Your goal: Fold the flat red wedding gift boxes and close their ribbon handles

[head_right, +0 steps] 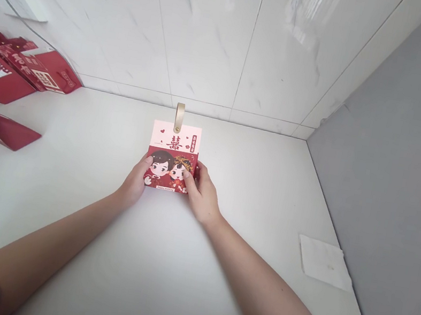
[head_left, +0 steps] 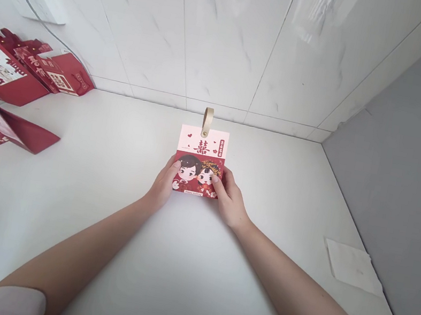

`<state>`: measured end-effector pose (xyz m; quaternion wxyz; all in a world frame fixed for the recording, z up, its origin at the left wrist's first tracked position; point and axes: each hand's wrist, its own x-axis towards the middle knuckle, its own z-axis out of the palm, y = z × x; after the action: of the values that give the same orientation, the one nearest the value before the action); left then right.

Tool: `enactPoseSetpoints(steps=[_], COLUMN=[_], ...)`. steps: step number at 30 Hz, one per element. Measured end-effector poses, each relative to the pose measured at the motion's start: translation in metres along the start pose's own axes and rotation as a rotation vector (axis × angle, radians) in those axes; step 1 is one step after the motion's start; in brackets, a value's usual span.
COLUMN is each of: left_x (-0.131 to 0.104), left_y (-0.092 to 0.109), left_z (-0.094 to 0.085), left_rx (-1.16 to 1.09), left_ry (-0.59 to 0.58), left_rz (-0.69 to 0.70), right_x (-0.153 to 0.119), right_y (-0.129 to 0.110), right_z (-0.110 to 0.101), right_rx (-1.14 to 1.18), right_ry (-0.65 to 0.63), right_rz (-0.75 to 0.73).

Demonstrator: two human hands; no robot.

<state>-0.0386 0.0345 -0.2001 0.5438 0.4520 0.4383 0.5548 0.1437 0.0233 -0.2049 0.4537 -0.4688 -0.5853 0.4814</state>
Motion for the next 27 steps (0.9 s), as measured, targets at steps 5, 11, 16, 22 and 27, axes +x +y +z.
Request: enactPoseSetpoints(steps=[5,11,16,22,27], left_x=[0.0009,0.0001,0.0001,-0.0004,-0.0008], left_y=[-0.0017,-0.0013,-0.0003,0.0009,0.0015], left_z=[-0.0022,-0.0022,-0.0006,-0.0003,0.0005], left_rx=[-0.003,-0.013,0.017,0.005,0.005], left_ry=[0.005,-0.025,-0.002,-0.003,-0.011], left_rz=[0.0,-0.005,0.008,-0.007,0.005], right_x=[0.0002,-0.0002,-0.0001,0.0001,-0.0006], right_y=[0.0001,-0.0005,-0.0014,-0.0019,-0.002], right_z=[0.0004,-0.0002,-0.0005,-0.0003,-0.0006], right_rx=[0.002,-0.007,0.002,0.007,0.01], right_ry=[0.004,0.002,-0.006,-0.011,-0.006], right_rz=[-0.002,0.002,0.009,0.005,0.002])
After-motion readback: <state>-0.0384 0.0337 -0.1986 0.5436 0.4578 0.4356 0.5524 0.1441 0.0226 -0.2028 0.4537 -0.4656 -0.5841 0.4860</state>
